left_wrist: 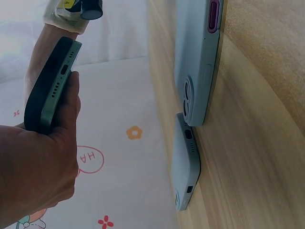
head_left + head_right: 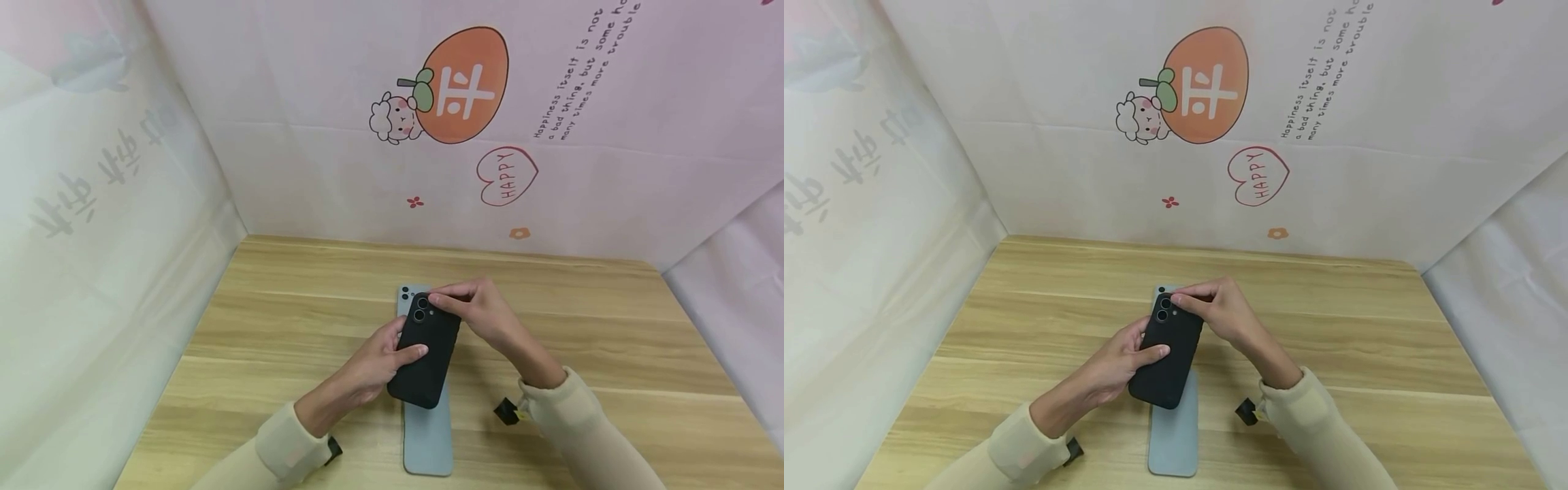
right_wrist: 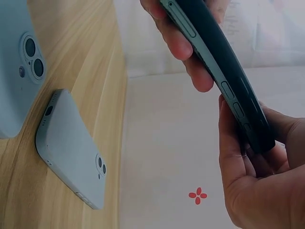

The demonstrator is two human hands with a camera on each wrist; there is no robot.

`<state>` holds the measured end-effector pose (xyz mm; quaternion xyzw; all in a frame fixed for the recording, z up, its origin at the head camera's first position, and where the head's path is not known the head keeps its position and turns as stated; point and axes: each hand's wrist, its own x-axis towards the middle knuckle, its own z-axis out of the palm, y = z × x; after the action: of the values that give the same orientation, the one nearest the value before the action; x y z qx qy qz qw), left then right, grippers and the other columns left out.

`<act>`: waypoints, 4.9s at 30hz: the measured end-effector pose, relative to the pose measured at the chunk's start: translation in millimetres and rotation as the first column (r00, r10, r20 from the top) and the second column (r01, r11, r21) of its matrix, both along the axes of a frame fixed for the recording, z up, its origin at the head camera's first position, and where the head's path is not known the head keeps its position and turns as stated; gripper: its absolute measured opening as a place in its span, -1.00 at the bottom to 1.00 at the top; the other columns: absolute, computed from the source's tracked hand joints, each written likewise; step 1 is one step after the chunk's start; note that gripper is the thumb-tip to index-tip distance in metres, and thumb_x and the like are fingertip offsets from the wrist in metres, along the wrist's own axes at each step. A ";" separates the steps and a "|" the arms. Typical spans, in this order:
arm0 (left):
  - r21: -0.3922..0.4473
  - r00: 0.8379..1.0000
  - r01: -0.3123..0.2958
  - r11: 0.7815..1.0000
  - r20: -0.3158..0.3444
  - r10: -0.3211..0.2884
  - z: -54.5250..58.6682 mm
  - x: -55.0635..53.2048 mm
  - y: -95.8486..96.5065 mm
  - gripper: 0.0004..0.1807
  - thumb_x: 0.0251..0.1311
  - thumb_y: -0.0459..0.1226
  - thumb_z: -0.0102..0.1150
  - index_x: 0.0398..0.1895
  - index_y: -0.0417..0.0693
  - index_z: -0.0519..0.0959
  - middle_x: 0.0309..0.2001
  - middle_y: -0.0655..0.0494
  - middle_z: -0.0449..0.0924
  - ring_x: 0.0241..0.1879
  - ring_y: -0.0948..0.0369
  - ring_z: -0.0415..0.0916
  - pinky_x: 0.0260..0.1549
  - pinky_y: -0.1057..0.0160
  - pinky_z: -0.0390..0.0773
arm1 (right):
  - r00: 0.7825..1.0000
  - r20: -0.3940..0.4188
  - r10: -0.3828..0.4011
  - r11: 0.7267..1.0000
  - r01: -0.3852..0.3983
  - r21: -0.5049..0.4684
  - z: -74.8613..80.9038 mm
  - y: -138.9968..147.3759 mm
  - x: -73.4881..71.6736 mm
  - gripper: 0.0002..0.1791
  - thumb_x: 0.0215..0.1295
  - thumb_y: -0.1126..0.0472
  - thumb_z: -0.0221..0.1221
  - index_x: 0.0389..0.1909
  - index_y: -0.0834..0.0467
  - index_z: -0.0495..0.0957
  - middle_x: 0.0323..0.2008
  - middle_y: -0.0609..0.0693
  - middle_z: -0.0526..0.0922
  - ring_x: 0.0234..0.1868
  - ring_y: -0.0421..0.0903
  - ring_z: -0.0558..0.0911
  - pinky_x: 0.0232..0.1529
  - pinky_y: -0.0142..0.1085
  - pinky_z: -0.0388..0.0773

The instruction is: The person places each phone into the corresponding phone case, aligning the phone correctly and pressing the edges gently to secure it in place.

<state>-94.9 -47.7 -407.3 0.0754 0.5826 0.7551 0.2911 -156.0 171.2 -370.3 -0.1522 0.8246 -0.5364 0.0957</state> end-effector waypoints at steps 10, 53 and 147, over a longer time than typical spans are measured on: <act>-0.002 0.999 -0.054 0.999 0.005 0.054 -1.5 -1.4 1.4 -0.53 0.57 -0.42 0.08 0.46 -0.21 0.33 0.17 -0.24 0.69 0.04 -0.01 0.75 0.02 0.02 0.75 | 0.995 0.096 -0.013 0.998 0.019 -0.054 -1.6 3.0 -0.3 -0.70 0.48 0.19 0.34 0.01 0.35 0.76 -0.19 0.16 0.84 -0.32 -0.04 0.82 -0.21 -0.22 0.80; 0.019 1.000 -0.011 1.000 -0.005 0.011 5.4 -1.4 -5.0 -0.50 0.60 -0.37 0.05 0.52 -0.13 0.30 0.27 -0.17 0.64 0.16 0.03 0.68 0.17 0.05 0.68 | 0.993 0.118 0.014 0.986 0.006 -0.166 4.0 10.9 6.2 -0.74 0.51 0.27 0.29 -0.12 0.47 0.71 -0.33 0.11 0.80 -0.34 -0.08 0.79 -0.21 -0.15 0.81; -0.074 0.979 0.014 0.997 -0.203 -0.029 15.3 -12.8 -49.7 -0.62 0.62 -0.27 0.08 0.27 -0.41 0.50 0.02 -0.17 0.70 -0.08 0.03 0.77 -0.10 -0.04 0.79 | 0.967 -0.165 0.194 0.960 -0.152 0.234 1.5 -4.4 44.0 -0.95 0.40 0.24 0.39 -0.23 0.13 0.80 -0.42 -0.18 0.71 -0.40 -0.26 0.62 -0.31 -0.36 0.68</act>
<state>-107.7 -97.4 -392.0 0.1479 0.6355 0.7185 0.2407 -112.0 166.8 -368.8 -0.2620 0.8675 -0.4150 0.0811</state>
